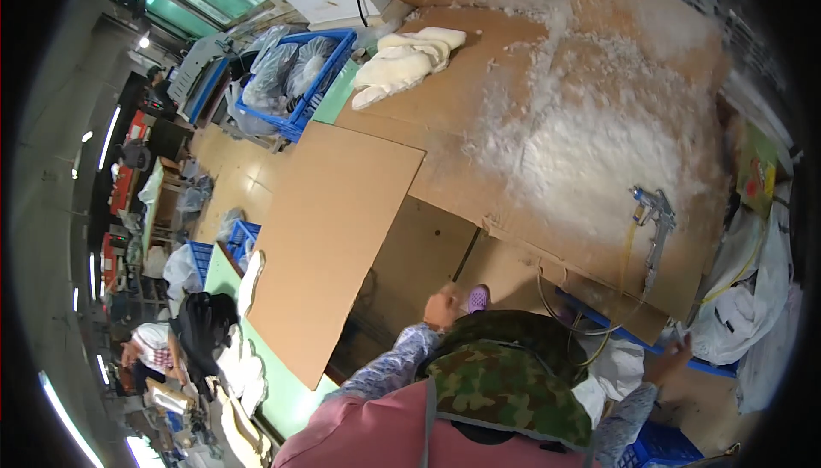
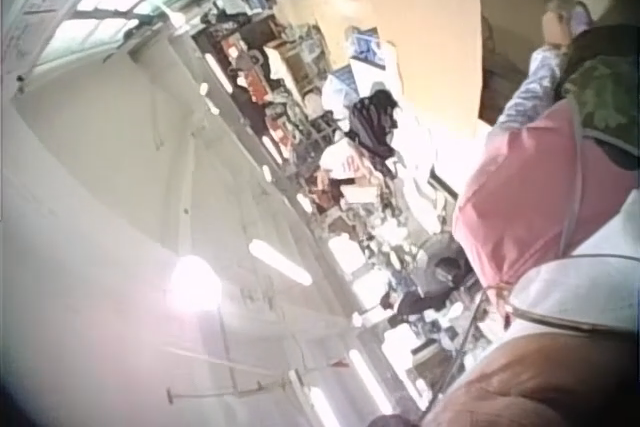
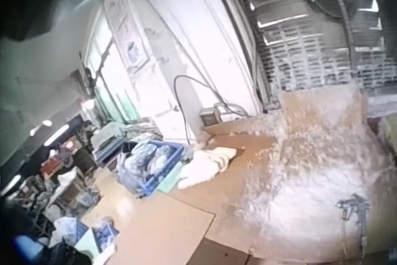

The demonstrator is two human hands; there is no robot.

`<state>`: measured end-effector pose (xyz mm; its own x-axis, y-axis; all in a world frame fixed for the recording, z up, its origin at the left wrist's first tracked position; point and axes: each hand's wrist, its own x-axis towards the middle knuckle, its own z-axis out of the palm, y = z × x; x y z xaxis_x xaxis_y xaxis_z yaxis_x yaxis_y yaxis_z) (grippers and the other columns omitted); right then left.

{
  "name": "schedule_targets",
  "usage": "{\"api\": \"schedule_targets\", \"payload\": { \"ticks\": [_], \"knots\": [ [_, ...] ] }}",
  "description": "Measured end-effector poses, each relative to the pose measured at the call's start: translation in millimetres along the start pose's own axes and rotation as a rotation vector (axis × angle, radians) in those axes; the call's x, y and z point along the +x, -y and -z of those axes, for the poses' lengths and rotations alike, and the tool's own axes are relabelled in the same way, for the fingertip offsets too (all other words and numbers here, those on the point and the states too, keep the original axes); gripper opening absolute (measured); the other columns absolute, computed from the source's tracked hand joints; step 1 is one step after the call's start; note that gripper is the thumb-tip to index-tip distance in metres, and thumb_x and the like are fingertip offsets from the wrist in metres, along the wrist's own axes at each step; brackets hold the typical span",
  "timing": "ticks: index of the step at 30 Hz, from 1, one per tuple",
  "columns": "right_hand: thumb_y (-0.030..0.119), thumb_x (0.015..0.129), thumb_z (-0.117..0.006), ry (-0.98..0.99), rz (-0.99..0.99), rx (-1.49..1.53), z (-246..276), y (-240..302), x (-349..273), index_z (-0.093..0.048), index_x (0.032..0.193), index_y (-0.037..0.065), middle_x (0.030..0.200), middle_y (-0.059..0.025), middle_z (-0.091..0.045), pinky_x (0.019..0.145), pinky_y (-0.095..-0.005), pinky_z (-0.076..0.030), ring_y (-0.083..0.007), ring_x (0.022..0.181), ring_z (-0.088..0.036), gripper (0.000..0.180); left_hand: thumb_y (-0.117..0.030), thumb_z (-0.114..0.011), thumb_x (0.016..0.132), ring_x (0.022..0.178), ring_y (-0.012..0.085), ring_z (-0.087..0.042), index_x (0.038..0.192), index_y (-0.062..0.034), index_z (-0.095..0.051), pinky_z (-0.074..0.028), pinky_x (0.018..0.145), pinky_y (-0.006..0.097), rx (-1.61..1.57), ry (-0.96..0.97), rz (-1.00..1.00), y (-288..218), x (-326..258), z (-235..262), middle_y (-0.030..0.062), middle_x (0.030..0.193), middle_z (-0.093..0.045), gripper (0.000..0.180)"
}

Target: Applying adhesive using a spray gun to shoe insoles, wrapping them in a protective cloth, and securing with rubber bands.

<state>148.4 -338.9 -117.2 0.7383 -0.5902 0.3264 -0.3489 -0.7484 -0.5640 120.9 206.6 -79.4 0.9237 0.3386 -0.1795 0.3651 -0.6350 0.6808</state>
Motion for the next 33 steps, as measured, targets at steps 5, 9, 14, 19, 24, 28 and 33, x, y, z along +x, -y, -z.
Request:
{"api": "schedule_targets", "payload": {
  "ticks": [5,9,14,19,24,28,33],
  "knots": [
    [0.004,0.085,-0.060,0.105,-0.085,0.067,-7,110,-44,-0.054,0.123,0.000,0.114,-0.0156,-0.058,0.079,-0.0348,-0.047,-0.0236,0.091,-0.059,0.039,-0.015,-0.055,0.084,0.078,0.0417,-0.061,0.093,-0.0062,-0.051,-0.049,0.067,0.048,-0.236,0.055,-0.118,28,98,64,0.0210,0.082,-0.063,0.013],
    [0.006,0.086,-0.059,0.096,-0.003,0.246,-15,164,-34,-0.053,0.123,-0.001,0.118,-0.0138,-0.057,0.081,-0.0348,-0.046,-0.0222,0.094,-0.058,0.038,-0.020,-0.055,0.088,0.072,0.0343,-0.063,0.092,-0.0035,-0.056,-0.049,0.064,0.042,-0.111,-0.049,-0.174,38,182,72,0.0192,0.077,-0.063,0.017],
    [0.014,0.089,-0.055,0.294,0.051,0.513,-71,255,2,-0.051,0.125,-0.002,0.124,-0.0149,-0.055,0.085,-0.0335,-0.045,-0.0239,0.101,-0.056,0.039,-0.029,-0.058,0.084,0.082,0.0364,-0.060,0.099,-0.0055,-0.060,-0.048,0.072,0.045,-0.039,-0.223,-0.055,22,255,55,0.0199,0.087,-0.063,0.028],
    [0.008,0.090,-0.052,0.616,0.339,0.336,-96,359,-3,-0.051,0.124,-0.004,0.117,-0.0171,-0.057,0.078,-0.0323,-0.048,-0.0228,0.091,-0.057,0.036,-0.020,-0.054,0.085,0.084,0.0393,-0.059,0.100,-0.0040,-0.049,-0.046,0.070,0.048,-0.271,-0.307,-0.094,9,319,77,0.0213,0.089,-0.062,0.022],
    [0.003,0.089,-0.054,0.641,0.215,0.406,-131,439,-14,-0.054,0.119,-0.002,0.094,-0.0081,-0.060,0.072,-0.0251,-0.047,-0.0136,0.077,-0.056,0.030,-0.025,-0.052,0.085,0.069,0.0391,-0.061,0.085,-0.0067,-0.066,-0.047,0.058,0.048,-0.024,-0.430,-0.170,22,409,81,0.0205,0.075,-0.063,0.023],
    [0.002,0.086,-0.059,0.550,0.218,0.385,-127,457,-27,-0.059,0.105,0.000,0.084,-0.0058,-0.059,0.069,-0.0263,-0.046,-0.0121,0.074,-0.055,0.020,-0.033,-0.049,0.090,0.072,0.0399,-0.062,0.096,-0.0081,-0.066,-0.048,0.067,0.051,0.062,-0.348,-0.159,41,480,122,0.0208,0.082,-0.066,0.031],
    [0.002,0.085,-0.060,0.527,0.000,0.285,-115,454,-58,-0.062,0.097,0.001,0.084,-0.0057,-0.061,0.064,-0.0260,-0.048,-0.0114,0.069,-0.057,0.012,-0.014,-0.060,0.077,0.096,0.0332,-0.056,0.114,-0.0102,-0.050,-0.046,0.075,0.045,0.275,-0.458,-0.430,6,569,151,0.0125,0.109,-0.057,0.039]
  ]
}}
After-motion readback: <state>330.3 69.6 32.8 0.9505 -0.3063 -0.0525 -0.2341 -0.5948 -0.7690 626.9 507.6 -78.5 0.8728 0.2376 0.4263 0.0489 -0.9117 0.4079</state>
